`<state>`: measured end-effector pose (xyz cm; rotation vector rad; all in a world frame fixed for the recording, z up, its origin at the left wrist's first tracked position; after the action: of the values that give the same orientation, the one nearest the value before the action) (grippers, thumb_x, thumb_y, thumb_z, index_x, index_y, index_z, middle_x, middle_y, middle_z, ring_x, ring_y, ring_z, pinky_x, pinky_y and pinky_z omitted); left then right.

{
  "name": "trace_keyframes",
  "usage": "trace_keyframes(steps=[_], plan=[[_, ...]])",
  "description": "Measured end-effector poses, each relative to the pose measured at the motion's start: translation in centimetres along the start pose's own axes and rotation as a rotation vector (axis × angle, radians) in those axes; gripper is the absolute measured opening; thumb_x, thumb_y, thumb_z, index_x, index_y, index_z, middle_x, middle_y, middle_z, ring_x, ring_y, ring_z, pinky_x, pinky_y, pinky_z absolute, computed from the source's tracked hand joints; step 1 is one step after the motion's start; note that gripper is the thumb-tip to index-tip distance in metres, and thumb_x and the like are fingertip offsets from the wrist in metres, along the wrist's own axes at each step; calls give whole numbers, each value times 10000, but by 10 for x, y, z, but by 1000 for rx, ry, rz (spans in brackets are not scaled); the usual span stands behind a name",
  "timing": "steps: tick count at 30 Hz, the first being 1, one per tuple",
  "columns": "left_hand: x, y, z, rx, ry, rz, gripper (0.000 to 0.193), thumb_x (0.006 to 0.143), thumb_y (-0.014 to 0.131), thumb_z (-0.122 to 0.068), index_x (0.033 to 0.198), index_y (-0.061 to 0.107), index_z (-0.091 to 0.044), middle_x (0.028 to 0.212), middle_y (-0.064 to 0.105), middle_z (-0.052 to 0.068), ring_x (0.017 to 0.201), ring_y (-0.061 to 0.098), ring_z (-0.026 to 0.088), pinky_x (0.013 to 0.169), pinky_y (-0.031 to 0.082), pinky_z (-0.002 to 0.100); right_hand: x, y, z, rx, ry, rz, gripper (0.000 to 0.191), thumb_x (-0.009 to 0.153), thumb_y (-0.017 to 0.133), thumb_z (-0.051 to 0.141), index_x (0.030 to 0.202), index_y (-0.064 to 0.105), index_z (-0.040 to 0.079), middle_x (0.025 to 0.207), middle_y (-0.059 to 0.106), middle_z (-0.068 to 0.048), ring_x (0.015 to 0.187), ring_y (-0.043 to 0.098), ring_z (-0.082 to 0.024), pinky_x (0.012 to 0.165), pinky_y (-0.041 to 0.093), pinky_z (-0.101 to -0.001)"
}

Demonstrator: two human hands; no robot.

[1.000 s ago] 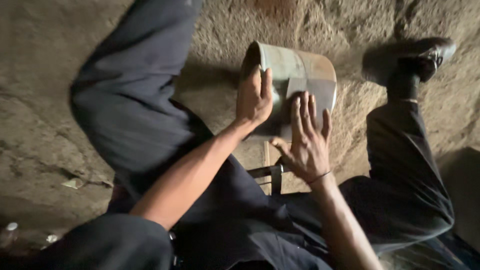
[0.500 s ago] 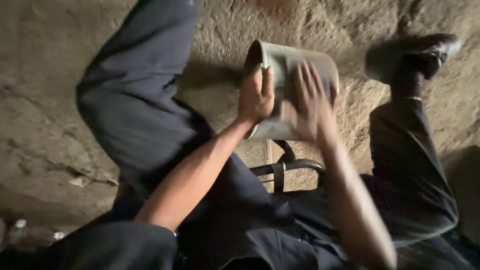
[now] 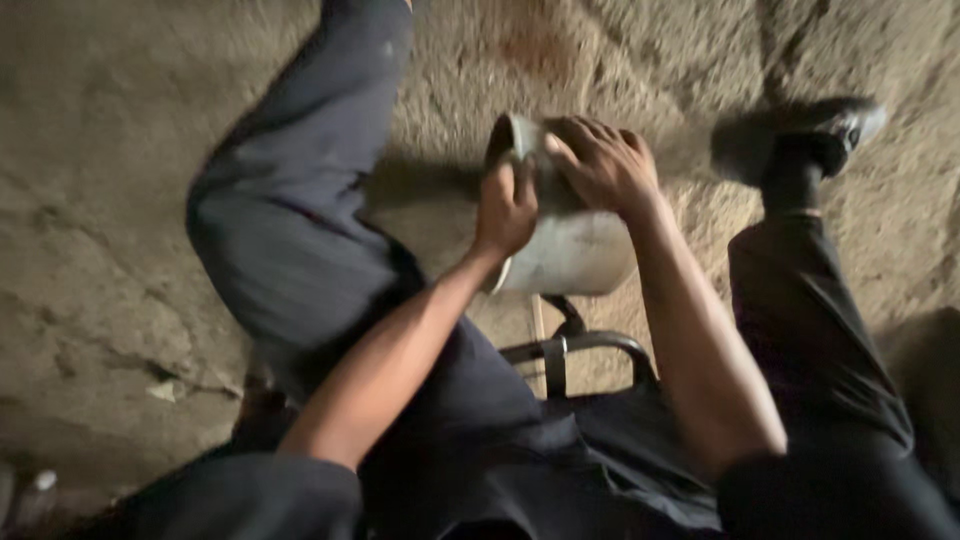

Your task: The person sits on the ground and scrubs the exterior of a metal container with a dark abrasive pad. The person repeatedly rubs the sides and top of the container, rotating it to access different areas.

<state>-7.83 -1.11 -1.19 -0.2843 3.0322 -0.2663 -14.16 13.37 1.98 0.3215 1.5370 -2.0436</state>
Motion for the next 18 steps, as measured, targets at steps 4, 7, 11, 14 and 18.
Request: trace_keyframes(steps=[4, 7, 11, 14, 18], plan=[[-8, 9, 23, -8, -52, 6, 383, 1107, 479, -299, 894, 541, 14, 762, 581, 268, 705, 594, 445, 653, 434, 490, -130, 32, 17, -163, -129, -271, 936, 1033, 281, 706, 1625, 328, -17, 1668, 323, -262, 1544, 309, -408, 1238, 183, -586], [-12, 9, 24, 8, -45, 9, 357, 1103, 473, -278, 918, 544, 19, 803, 601, 269, 750, 616, 442, 682, 461, 484, -148, 33, 25, -184, -58, -316, 967, 1001, 308, 737, 1627, 312, 0, 1684, 297, -242, 1561, 297, -404, 1244, 157, -592], [-7, 2, 7, -49, 5, 23, 327, 1089, 472, -261, 993, 576, 34, 852, 618, 293, 793, 614, 467, 695, 467, 497, -32, 2, 7, 25, 5, -98, 834, 996, 284, 697, 1522, 482, 80, 1581, 487, -161, 1487, 425, -324, 1206, 253, -564], [0, -2, -2, -63, 30, 31, 328, 1086, 467, -259, 1069, 584, 47, 851, 603, 296, 777, 621, 458, 722, 483, 502, 38, 17, -29, 127, 308, 444, 917, 1066, 190, 782, 1338, 724, 87, 1394, 700, -172, 1327, 622, -341, 1177, 393, -504], [1, 0, 4, 55, 24, 28, 350, 1125, 465, -270, 981, 579, 28, 862, 606, 290, 815, 598, 476, 711, 447, 503, 0, -2, -7, 40, 27, 27, 831, 970, 317, 758, 1496, 532, 151, 1531, 538, -125, 1422, 471, -316, 1166, 322, -538]])
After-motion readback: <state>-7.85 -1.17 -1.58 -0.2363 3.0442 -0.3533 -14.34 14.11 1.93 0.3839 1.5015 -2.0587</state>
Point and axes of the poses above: each hand's wrist, its own x-axis towards the middle knuckle, its own y-axis out of the palm, z = x × y, the point moved 8 cm from there along x, towards the middle knuckle
